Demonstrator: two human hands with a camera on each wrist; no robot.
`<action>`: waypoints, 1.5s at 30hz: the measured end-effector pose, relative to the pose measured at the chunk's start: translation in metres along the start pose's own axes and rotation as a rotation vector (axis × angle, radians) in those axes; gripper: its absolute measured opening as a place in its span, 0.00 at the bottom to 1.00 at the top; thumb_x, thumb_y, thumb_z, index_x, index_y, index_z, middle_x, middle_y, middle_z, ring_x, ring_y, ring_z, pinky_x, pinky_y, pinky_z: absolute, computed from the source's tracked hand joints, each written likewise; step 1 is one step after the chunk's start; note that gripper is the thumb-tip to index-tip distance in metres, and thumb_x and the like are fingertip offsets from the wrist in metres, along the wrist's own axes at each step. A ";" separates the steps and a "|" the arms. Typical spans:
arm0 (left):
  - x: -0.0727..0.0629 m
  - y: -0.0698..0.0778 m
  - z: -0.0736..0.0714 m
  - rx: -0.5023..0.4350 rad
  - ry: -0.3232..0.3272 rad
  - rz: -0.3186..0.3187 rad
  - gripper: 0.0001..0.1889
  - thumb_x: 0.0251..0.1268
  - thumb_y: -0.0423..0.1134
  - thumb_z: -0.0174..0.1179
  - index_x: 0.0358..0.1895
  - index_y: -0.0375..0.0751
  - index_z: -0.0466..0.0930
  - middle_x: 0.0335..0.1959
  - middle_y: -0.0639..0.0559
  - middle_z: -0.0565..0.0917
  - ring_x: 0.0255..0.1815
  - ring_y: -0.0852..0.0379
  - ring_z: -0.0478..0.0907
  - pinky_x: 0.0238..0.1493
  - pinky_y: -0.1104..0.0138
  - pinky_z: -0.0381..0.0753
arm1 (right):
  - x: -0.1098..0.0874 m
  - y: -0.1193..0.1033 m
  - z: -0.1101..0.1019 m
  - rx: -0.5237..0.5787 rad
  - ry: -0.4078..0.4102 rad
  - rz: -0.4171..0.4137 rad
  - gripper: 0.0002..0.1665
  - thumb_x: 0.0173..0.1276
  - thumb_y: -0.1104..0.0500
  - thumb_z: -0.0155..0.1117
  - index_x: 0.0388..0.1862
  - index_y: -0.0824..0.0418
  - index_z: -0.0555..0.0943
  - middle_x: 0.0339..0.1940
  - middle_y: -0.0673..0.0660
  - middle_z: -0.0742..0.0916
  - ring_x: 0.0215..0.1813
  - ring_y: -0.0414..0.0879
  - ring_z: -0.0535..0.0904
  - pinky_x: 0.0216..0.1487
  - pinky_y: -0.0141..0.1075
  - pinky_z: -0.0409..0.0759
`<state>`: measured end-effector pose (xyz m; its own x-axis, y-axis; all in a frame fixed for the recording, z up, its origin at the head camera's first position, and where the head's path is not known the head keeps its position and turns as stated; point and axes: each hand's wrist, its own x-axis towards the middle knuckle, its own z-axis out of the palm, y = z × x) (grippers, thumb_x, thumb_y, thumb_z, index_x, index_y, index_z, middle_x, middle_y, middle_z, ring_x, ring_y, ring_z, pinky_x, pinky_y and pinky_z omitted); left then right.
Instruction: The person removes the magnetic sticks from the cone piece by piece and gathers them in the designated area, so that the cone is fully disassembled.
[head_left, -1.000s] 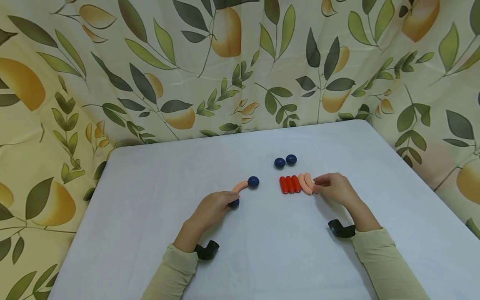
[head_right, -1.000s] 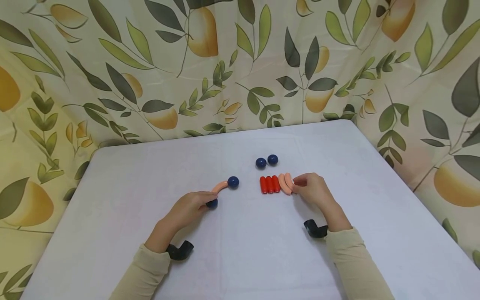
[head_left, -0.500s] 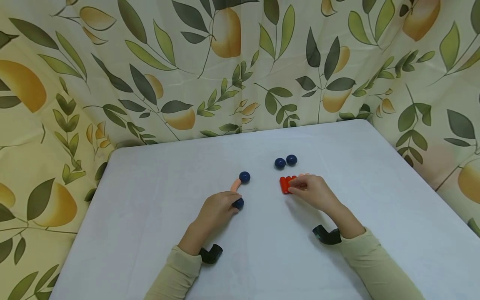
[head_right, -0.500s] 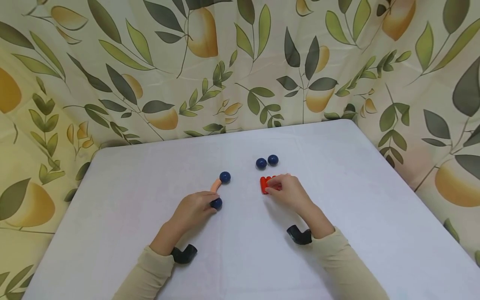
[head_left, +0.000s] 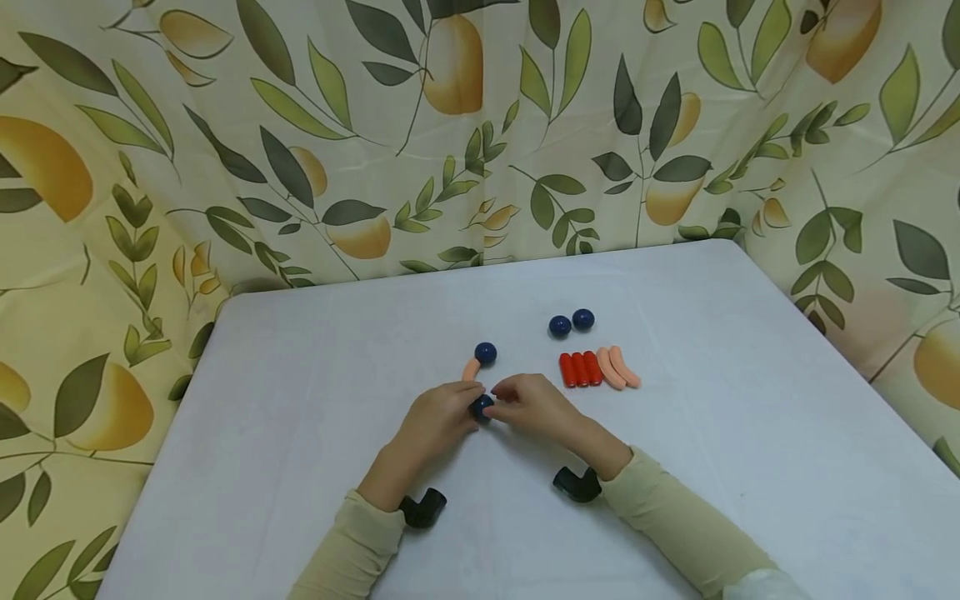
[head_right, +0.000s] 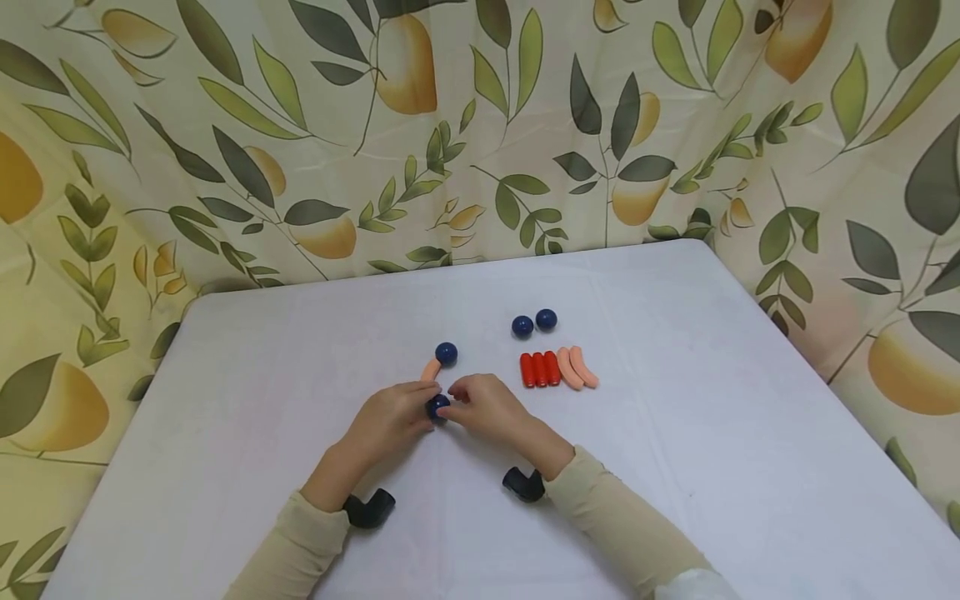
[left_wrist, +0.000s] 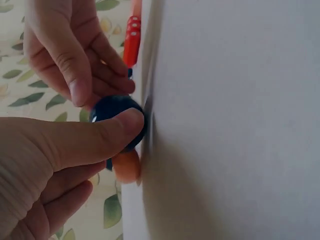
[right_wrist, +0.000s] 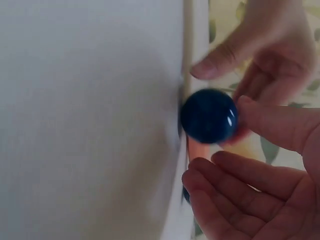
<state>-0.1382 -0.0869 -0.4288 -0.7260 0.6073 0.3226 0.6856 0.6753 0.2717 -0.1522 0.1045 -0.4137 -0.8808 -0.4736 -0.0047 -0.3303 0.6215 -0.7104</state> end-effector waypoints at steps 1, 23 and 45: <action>0.000 -0.001 -0.002 -0.006 0.000 0.004 0.22 0.45 0.35 0.71 0.47 0.36 0.79 0.47 0.48 0.81 0.48 0.53 0.78 0.46 0.64 0.76 | 0.002 -0.002 0.002 0.008 -0.003 -0.008 0.16 0.57 0.54 0.69 0.39 0.63 0.84 0.25 0.49 0.82 0.27 0.40 0.73 0.28 0.30 0.72; 0.000 -0.008 -0.009 -0.065 -0.084 -0.022 0.23 0.47 0.33 0.70 0.51 0.37 0.79 0.51 0.47 0.80 0.53 0.51 0.75 0.50 0.62 0.74 | -0.005 -0.005 0.001 -0.024 -0.125 -0.057 0.19 0.53 0.62 0.71 0.45 0.67 0.81 0.39 0.54 0.85 0.41 0.45 0.77 0.46 0.38 0.77; 0.001 -0.004 0.004 -0.067 -0.066 0.117 0.08 0.58 0.42 0.61 0.33 0.42 0.84 0.30 0.58 0.82 0.32 0.62 0.79 0.36 0.71 0.76 | -0.022 -0.008 -0.005 -0.118 -0.147 -0.205 0.19 0.53 0.66 0.70 0.44 0.72 0.80 0.41 0.59 0.84 0.44 0.50 0.79 0.49 0.42 0.76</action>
<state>-0.1420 -0.0872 -0.4328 -0.6411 0.7081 0.2959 0.7664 0.5700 0.2964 -0.1323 0.1131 -0.4049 -0.7359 -0.6767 0.0224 -0.5410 0.5679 -0.6203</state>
